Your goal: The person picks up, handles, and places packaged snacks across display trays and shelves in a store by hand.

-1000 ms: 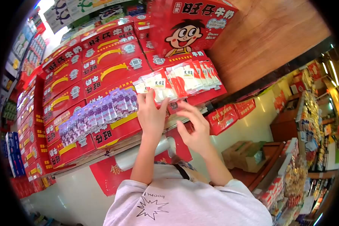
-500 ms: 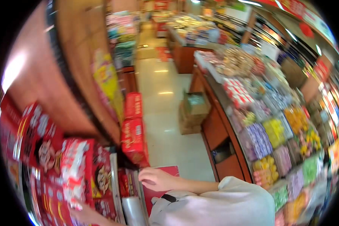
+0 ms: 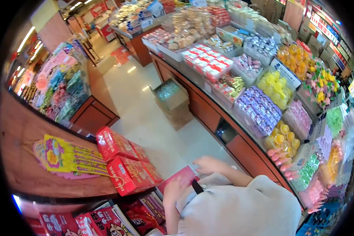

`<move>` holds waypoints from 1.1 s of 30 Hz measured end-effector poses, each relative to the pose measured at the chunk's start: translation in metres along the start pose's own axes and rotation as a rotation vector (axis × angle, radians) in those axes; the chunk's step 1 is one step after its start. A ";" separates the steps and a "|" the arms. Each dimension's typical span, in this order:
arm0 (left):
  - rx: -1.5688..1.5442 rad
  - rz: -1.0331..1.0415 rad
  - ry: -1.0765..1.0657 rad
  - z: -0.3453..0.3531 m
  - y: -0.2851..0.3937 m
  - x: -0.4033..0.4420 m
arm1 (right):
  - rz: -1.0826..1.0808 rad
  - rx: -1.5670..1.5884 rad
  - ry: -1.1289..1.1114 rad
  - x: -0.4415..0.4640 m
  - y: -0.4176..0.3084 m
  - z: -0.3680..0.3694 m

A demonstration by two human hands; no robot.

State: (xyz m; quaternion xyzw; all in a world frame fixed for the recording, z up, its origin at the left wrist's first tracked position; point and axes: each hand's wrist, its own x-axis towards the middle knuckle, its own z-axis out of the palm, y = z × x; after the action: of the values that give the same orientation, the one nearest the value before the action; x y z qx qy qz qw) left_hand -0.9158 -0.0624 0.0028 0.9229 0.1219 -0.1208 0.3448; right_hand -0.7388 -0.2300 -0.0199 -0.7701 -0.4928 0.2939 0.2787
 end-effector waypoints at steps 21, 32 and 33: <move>-0.331 0.004 0.213 -0.184 -0.019 0.418 | 0.396 0.312 0.766 0.199 0.126 -0.220; 0.004 0.537 0.247 -0.173 0.166 0.664 | 0.676 0.305 1.228 0.231 0.255 -0.347; 0.064 0.594 0.291 -0.159 0.172 0.686 | 0.662 0.333 1.250 0.233 0.263 -0.355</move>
State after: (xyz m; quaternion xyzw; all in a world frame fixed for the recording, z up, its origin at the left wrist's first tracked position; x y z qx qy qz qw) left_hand -0.1955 0.0140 0.0131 0.9359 -0.1084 0.1145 0.3149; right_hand -0.2448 -0.1592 -0.0120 -0.8503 0.0687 -0.0612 0.5183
